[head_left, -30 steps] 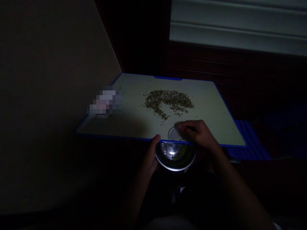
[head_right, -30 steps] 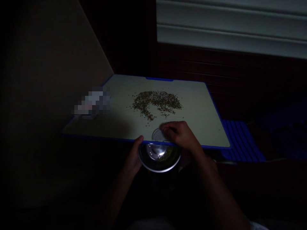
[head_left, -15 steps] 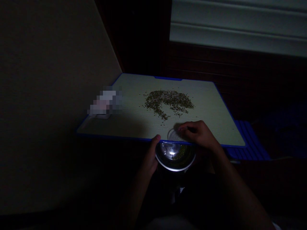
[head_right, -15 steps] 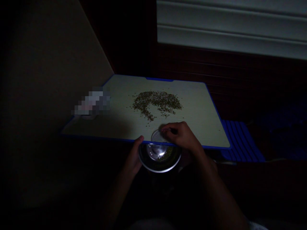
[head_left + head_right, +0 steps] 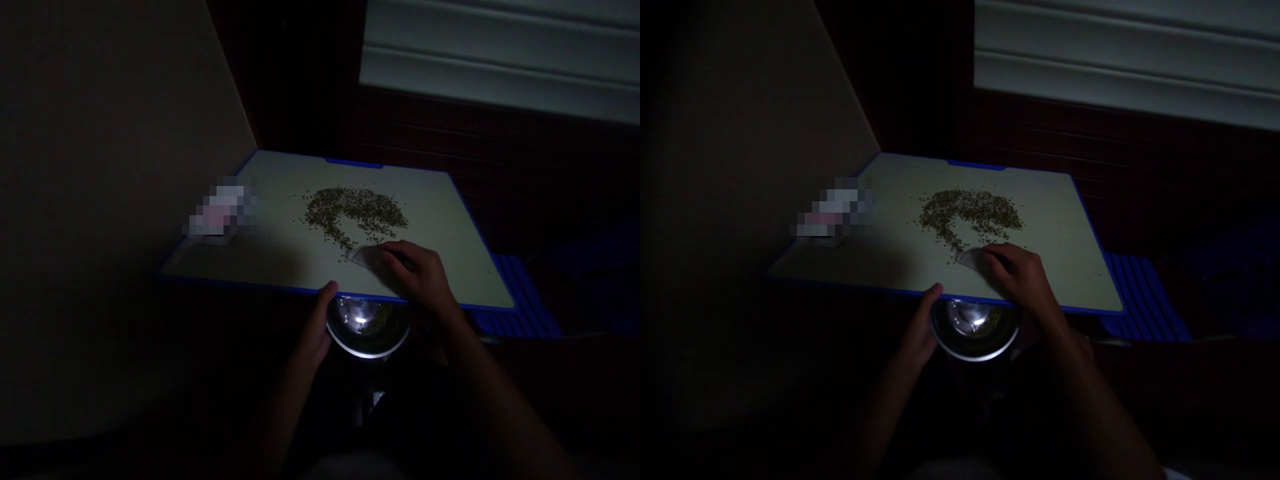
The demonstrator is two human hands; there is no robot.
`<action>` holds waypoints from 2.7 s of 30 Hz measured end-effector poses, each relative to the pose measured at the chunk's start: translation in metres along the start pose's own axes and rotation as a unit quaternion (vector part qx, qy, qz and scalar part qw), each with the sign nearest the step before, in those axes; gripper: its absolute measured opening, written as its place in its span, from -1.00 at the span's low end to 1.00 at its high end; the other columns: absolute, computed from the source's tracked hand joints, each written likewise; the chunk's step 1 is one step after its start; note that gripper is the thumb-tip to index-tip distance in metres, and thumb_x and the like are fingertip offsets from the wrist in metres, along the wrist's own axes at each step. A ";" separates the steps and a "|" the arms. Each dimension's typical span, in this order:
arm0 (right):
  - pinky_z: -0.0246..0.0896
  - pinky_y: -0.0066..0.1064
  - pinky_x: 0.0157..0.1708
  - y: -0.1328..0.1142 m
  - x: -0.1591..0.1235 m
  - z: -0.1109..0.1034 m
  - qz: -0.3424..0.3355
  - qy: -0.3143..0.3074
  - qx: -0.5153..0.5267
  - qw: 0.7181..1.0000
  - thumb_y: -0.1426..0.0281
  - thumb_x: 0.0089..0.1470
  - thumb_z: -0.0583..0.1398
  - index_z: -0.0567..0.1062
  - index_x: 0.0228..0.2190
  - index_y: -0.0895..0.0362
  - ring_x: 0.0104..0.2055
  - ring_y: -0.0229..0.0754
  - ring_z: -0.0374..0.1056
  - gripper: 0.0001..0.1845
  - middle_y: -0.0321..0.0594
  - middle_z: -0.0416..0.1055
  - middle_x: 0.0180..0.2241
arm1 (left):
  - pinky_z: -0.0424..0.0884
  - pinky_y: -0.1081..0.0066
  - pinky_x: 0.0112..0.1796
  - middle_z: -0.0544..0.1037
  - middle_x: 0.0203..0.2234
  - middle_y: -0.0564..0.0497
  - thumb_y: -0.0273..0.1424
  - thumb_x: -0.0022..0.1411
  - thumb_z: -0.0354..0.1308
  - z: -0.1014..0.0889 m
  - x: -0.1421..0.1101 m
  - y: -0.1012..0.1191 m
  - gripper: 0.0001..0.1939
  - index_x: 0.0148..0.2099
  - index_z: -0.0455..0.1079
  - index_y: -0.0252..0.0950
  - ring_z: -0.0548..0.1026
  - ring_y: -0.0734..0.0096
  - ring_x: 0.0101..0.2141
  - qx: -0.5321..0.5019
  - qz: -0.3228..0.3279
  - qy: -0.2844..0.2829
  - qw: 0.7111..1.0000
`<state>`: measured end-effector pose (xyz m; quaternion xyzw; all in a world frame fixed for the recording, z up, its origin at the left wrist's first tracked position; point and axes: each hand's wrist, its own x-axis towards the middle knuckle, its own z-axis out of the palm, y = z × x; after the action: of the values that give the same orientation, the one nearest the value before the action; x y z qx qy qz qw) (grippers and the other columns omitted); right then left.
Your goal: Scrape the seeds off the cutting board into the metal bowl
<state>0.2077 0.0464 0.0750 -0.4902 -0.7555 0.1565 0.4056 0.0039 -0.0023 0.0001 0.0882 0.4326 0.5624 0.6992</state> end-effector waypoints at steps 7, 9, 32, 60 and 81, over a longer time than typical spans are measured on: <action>0.50 -0.25 -0.12 -0.023 -0.001 0.016 -0.061 -0.072 -0.003 0.995 0.33 0.36 0.19 0.64 0.00 0.01 -0.15 -0.11 0.60 -0.73 -0.16 0.68 -0.13 | 0.39 0.16 0.23 0.66 0.08 -0.17 -0.19 0.16 0.46 -0.003 0.003 -0.002 -0.48 0.10 0.55 -0.32 0.54 0.04 0.19 -0.003 0.005 -0.022 1.000; 0.49 -0.28 -0.13 -0.029 -0.001 0.021 -0.069 -0.082 -0.005 0.994 0.34 0.37 0.18 0.64 0.00 0.04 -0.18 -0.12 0.60 -0.72 -0.15 0.68 -0.16 | 0.37 0.16 0.25 0.66 0.09 -0.17 -0.19 0.18 0.44 -0.003 0.003 -0.002 -0.50 0.10 0.55 -0.32 0.53 0.04 0.19 -0.008 0.003 -0.031 0.999; 0.47 -0.27 -0.12 0.001 0.011 0.005 -0.007 -0.023 -0.092 0.995 0.30 0.32 0.20 0.68 -0.07 0.12 -0.14 -0.03 0.62 -0.70 -0.07 0.70 -0.12 | 0.34 0.10 0.28 0.62 0.14 -0.17 -0.17 0.10 0.50 -0.005 0.003 -0.003 -0.41 0.13 0.54 -0.29 0.49 -0.04 0.23 0.005 0.001 0.001 1.000; 0.35 -0.16 -0.14 0.002 0.014 0.015 -0.128 -0.001 -0.095 0.987 0.42 0.36 0.15 0.63 -0.04 0.15 -0.16 0.01 0.41 -0.73 -0.04 0.57 -0.24 | 0.35 0.05 0.28 0.65 0.10 -0.22 -0.16 0.08 0.50 -0.003 0.003 -0.003 -0.41 0.11 0.56 -0.32 0.50 -0.08 0.22 0.004 0.001 -0.005 1.000; 0.28 -0.14 -0.13 0.000 0.007 0.011 -0.145 -0.034 -0.091 0.985 0.37 0.35 0.17 0.64 -0.11 0.08 -0.18 -0.02 0.39 -0.77 -0.09 0.59 -0.24 | 0.39 0.08 0.24 0.67 0.06 -0.21 -0.16 0.06 0.52 -0.001 0.001 0.000 -0.43 0.07 0.58 -0.32 0.53 -0.06 0.19 0.002 -0.011 -0.013 1.000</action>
<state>0.1978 0.0544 0.0714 -0.4045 -0.8431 0.0432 0.3518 0.0034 -0.0016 -0.0011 0.0918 0.4253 0.5526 0.7108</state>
